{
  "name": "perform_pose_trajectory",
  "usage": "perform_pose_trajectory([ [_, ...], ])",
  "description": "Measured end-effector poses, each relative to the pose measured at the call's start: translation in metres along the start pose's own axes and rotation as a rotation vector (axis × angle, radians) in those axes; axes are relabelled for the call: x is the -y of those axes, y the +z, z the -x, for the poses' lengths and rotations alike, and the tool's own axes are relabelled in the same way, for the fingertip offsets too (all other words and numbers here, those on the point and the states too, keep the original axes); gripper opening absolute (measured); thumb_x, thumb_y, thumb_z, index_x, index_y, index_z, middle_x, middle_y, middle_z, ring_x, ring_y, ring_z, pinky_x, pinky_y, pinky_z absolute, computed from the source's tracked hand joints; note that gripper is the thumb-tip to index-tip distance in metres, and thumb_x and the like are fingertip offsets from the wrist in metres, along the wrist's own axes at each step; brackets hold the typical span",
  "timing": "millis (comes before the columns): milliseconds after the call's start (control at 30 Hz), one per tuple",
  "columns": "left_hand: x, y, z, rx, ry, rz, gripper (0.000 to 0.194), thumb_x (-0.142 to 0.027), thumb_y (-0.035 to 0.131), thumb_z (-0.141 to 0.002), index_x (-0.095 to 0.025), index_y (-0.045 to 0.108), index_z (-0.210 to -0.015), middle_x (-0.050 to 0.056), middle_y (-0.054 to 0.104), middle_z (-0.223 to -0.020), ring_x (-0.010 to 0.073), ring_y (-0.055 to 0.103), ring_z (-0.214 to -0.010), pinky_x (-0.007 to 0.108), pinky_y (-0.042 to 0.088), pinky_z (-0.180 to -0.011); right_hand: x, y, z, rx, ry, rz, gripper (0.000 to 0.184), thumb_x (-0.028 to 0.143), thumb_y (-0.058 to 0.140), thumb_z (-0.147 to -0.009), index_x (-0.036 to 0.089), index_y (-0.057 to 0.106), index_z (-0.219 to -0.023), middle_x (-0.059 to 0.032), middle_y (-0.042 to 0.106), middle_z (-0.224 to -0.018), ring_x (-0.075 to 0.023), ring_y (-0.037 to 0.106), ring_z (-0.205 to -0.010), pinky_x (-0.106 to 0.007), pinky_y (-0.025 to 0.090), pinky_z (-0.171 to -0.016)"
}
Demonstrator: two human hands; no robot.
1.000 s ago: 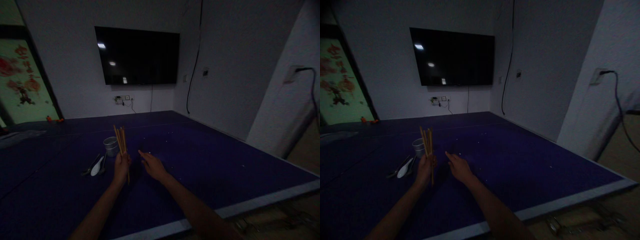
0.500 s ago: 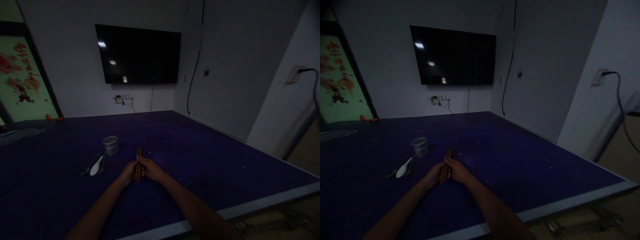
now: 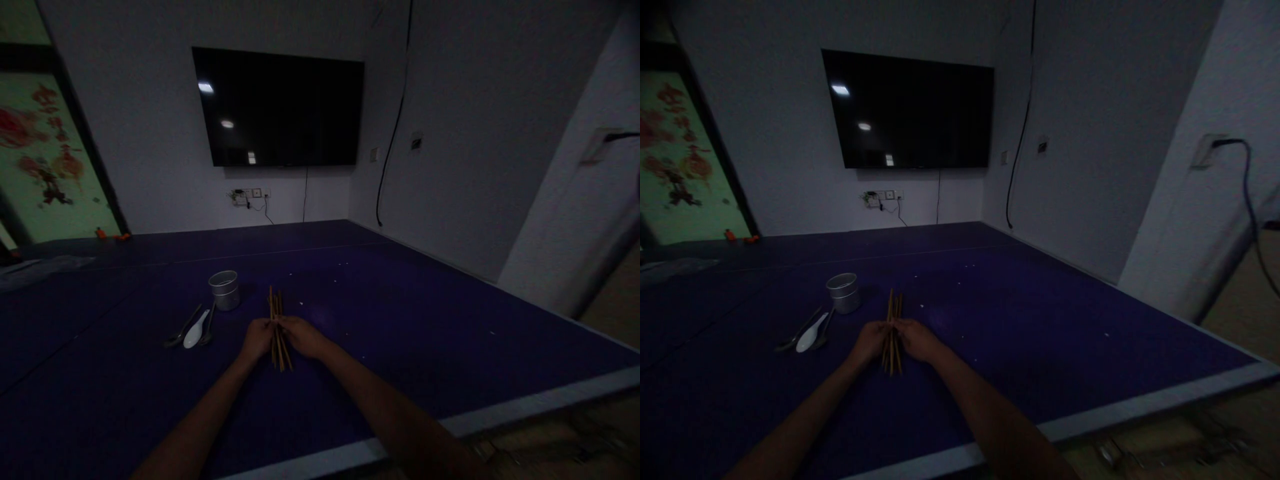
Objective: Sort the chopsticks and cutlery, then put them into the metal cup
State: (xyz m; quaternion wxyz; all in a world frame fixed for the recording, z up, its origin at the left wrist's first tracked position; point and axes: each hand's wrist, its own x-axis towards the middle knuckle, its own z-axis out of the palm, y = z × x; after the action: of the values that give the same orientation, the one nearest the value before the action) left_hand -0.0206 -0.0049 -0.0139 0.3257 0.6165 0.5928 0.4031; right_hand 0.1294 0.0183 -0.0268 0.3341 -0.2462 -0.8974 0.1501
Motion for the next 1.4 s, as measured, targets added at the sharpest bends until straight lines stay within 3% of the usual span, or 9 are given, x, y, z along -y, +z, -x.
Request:
perform_pose_trajectory([
  [200, -0.009, -0.009, 0.007, -0.063, 0.11, -0.208, 0.04, -0.037, 0.038, -0.085, -0.013, 0.069, -0.088, 0.007, 0.07, -0.077, 0.0185, 0.063, -0.073, 0.024, 0.044, -0.063, -0.003, -0.002, -0.001, -0.004, -0.06, 0.04, 0.049, 0.004, 0.037, -0.084, 0.018, 0.047, -0.13, -0.01, 0.058, -0.124, -0.0186, 0.052, -0.116, -0.038, 0.042, -0.1],
  [367, -0.018, -0.013, 0.014, -0.158, 0.039, -0.479, 0.036, -0.028, 0.036, -0.088, -0.017, 0.064, -0.107, 0.01, 0.069, -0.098, 0.0189, 0.064, -0.088, 0.024, 0.044, -0.072, -0.004, 0.0, 0.002, -0.012, -0.008, 0.074, 0.054, 0.003, 0.04, -0.081, 0.02, 0.047, -0.131, -0.0082, 0.057, -0.126, -0.0183, 0.051, -0.118, -0.039, 0.039, -0.102],
  [600, -0.025, -0.016, 0.022, -0.149, -0.076, -0.734, 0.038, -0.029, 0.031, -0.091, -0.017, 0.056, -0.116, 0.013, 0.068, -0.101, 0.0219, 0.064, -0.093, 0.027, 0.043, -0.071, 0.008, -0.008, 0.002, 0.011, 0.048, 0.082, 0.046, 0.008, 0.045, -0.08, 0.02, 0.056, -0.123, -0.0066, 0.061, -0.12, -0.0187, 0.055, -0.113, -0.036, 0.041, -0.1],
  [800, -0.024, -0.018, 0.021, -0.133, -0.062, -0.722, 0.042, -0.032, 0.029, -0.091, -0.019, 0.046, -0.128, 0.013, 0.068, -0.099, 0.0239, 0.065, -0.09, 0.03, 0.044, -0.071, 0.009, -0.011, 0.002, 0.026, 0.033, 0.071, 0.039, 0.009, 0.048, -0.08, 0.021, 0.062, -0.114, -0.0054, 0.067, -0.109, -0.0198, 0.058, -0.109, -0.035, 0.045, -0.095],
  [1033, -0.02, -0.012, 0.019, -0.105, 0.116, -0.59, 0.044, -0.024, 0.035, -0.089, -0.022, 0.041, -0.133, 0.01, 0.057, -0.124, 0.0185, 0.056, -0.11, 0.027, 0.043, -0.086, 0.012, -0.013, 0.003, 0.042, 0.001, 0.099, 0.033, 0.022, 0.054, -0.083, 0.017, 0.061, -0.116, -0.0104, 0.062, -0.118, -0.0215, 0.057, -0.11, -0.035, 0.044, -0.095],
  [1200, -0.02, -0.011, 0.02, -0.106, 0.067, -0.594, 0.044, -0.023, 0.04, -0.087, -0.02, 0.042, -0.131, 0.01, 0.063, -0.113, 0.0186, 0.059, -0.104, 0.028, 0.044, -0.083, 0.014, -0.016, 0.003, 0.048, -0.014, 0.109, 0.031, 0.031, 0.057, -0.084, 0.018, 0.063, -0.111, -0.0103, 0.061, -0.119, -0.0217, 0.057, -0.109, -0.036, 0.044, -0.096],
  [1400, -0.023, -0.014, 0.02, -0.182, 0.035, -0.637, 0.042, -0.018, 0.036, -0.088, -0.013, 0.038, -0.13, 0.016, 0.06, -0.116, 0.0201, 0.059, -0.105, 0.028, 0.043, -0.082, 0.014, -0.016, 0.004, 0.055, 0.004, 0.112, 0.032, 0.036, 0.058, -0.083, 0.019, 0.064, -0.11, -0.0105, 0.061, -0.119, -0.0226, 0.056, -0.111, -0.037, 0.044, -0.095],
])
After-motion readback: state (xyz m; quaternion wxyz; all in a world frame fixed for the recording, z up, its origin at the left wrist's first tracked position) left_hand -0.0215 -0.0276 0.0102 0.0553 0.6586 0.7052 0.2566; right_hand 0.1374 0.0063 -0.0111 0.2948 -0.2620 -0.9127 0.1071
